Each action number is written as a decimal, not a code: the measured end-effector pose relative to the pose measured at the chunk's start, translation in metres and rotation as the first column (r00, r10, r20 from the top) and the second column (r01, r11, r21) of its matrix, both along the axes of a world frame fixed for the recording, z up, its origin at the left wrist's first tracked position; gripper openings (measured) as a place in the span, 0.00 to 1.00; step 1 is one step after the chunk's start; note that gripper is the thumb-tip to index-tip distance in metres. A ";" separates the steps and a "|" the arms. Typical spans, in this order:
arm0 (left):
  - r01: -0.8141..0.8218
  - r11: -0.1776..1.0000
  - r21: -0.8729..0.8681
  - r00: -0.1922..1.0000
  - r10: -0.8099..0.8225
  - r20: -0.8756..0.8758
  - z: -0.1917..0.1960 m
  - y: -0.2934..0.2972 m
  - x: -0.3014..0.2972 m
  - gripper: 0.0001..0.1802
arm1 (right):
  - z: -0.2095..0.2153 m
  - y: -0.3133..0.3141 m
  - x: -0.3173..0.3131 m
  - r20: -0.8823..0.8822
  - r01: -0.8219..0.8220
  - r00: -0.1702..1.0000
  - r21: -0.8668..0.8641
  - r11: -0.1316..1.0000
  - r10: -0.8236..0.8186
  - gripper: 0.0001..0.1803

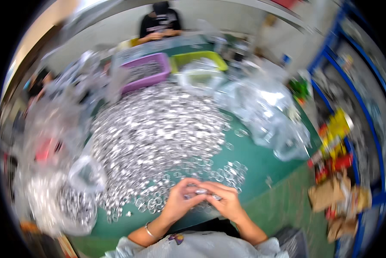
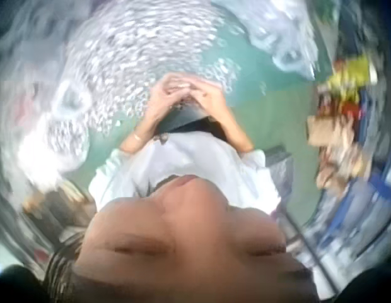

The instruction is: The person sorts and organizes a large pile of small metal rings by hand, placing them into plastic bags.

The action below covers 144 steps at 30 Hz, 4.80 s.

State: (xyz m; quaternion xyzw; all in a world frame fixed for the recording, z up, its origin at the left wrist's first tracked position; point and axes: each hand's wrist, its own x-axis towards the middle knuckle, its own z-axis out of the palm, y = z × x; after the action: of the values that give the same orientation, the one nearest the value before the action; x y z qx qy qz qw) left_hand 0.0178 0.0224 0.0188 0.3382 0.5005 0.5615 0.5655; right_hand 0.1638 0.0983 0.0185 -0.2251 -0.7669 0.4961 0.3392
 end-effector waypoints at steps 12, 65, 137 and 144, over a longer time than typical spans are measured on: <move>-0.264 0.940 0.216 0.949 0.293 -0.113 0.016 -0.003 -0.018 0.18 | 0.023 0.010 -0.036 -0.112 -0.047 0.994 -0.467 0.883 -0.007 0.21; -0.403 0.870 0.284 0.597 0.485 -0.639 -0.067 0.011 -0.024 0.10 | -0.008 0.394 -0.406 -0.332 0.333 0.880 -0.075 0.940 -0.338 0.10; -0.336 0.933 0.132 0.576 0.314 -0.755 -0.095 0.012 -0.035 0.13 | -0.070 0.464 -0.456 -0.184 0.425 0.879 -0.116 0.898 -0.440 0.18; -0.340 0.930 0.139 0.579 0.323 -0.748 -0.095 0.012 -0.035 0.13 | -0.070 0.466 -0.456 -0.114 0.443 0.877 -0.179 0.878 -0.466 0.18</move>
State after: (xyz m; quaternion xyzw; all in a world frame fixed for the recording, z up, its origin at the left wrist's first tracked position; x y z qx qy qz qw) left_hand -0.0172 0.0346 -0.0758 0.4369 0.7503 0.4578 0.1915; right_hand -0.2918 0.5643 -0.0515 -0.3847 -0.6251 0.4735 0.4869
